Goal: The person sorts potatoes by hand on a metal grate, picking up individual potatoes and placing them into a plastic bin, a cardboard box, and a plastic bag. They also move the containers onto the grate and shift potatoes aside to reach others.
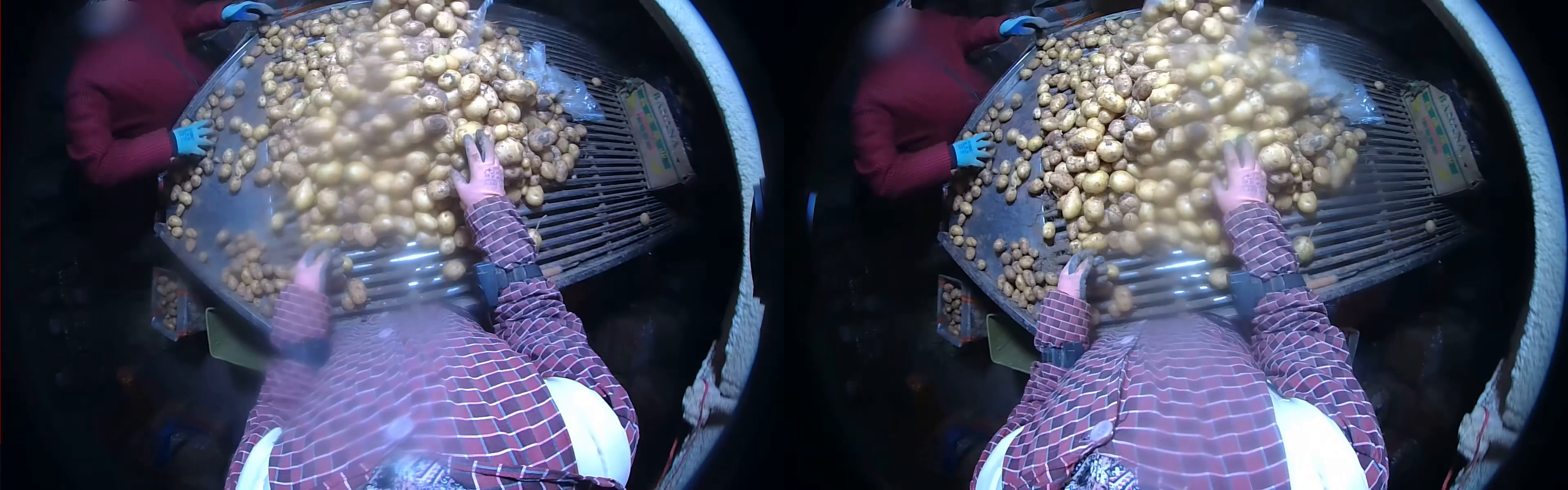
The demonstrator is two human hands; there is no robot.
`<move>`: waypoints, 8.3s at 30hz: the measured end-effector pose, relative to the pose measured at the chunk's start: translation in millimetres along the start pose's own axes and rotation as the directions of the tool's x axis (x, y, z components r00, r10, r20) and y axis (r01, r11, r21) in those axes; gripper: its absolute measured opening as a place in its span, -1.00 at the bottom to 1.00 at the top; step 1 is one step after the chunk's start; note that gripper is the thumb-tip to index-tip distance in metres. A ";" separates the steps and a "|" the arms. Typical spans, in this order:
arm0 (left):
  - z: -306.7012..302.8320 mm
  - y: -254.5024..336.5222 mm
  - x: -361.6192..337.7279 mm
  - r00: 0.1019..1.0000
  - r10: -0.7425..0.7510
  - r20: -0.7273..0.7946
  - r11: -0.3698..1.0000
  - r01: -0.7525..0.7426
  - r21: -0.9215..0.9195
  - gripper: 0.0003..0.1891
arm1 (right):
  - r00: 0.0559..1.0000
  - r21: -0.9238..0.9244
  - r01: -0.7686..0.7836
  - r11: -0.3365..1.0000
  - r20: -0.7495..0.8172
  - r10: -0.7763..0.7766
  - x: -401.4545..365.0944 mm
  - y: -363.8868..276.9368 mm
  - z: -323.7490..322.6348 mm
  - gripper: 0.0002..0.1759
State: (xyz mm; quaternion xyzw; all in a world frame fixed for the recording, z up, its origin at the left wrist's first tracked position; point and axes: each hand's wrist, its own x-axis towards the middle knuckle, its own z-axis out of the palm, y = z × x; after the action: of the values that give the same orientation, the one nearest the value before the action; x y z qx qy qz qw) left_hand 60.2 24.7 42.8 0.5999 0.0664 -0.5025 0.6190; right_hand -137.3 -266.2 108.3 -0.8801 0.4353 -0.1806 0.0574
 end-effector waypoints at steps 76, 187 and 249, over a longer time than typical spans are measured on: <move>-52.5 72.0 70.7 0.984 0.146 0.101 0.989 -0.148 0.007 -0.30 | 0.668 0.446 -0.168 0.879 0.707 -0.231 52.1 -191.1 104.1 -0.37; 34.7 -134.7 -18.9 0.905 0.410 0.112 0.843 -0.328 -0.427 -0.45 | 0.917 0.094 0.161 0.982 0.353 -0.184 -76.0 113.0 83.6 -0.51; -460.6 44.2 26.0 0.870 0.096 -0.484 0.729 -0.392 -0.561 -0.47 | 0.875 0.549 -0.432 0.715 0.448 0.185 -268.2 -105.0 11.0 -0.54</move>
State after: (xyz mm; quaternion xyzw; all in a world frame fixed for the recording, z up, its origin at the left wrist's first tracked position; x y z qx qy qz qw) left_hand 343.7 373.5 -70.1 0.4484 0.2851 -0.2182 0.8185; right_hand -204.1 8.8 53.4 -0.7387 0.4734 -0.1393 0.4591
